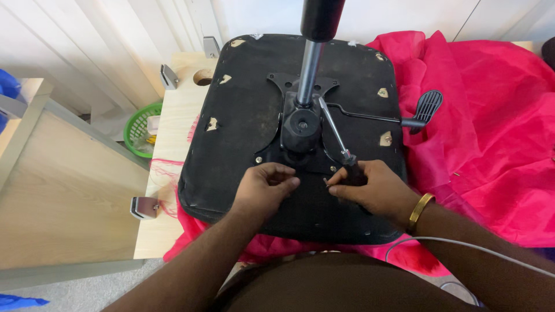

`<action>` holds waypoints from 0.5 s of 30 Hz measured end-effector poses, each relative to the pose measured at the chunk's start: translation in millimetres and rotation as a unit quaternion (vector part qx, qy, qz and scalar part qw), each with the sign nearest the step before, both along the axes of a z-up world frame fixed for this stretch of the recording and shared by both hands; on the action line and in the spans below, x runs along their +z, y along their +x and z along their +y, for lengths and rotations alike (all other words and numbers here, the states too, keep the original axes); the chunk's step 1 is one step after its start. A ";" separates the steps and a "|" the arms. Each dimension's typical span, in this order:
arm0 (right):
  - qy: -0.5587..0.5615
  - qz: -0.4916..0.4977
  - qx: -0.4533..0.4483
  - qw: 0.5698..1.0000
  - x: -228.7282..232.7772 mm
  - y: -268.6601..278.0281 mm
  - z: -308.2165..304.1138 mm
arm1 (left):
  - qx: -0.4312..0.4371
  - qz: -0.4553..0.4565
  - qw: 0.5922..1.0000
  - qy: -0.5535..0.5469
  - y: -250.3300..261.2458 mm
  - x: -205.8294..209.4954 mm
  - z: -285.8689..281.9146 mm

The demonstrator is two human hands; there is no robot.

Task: The person uses a screwdriver to remove screws from the underside of an office chair seat. They unscrew multiple fasteners from the central mounting plate and the seat corners, placing the screws on a nearby pink cloth.

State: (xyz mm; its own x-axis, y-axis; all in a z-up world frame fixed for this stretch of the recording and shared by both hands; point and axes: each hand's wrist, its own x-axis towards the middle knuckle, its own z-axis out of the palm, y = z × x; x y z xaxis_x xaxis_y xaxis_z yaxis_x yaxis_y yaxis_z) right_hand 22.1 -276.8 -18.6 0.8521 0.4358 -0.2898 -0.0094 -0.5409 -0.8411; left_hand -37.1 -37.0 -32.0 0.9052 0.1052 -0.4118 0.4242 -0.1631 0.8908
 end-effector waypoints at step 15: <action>-0.044 0.017 0.079 0.996 5.0 -4.9 24.6 | -0.087 0.105 0.991 0.009 -13.9 27.5 -22.3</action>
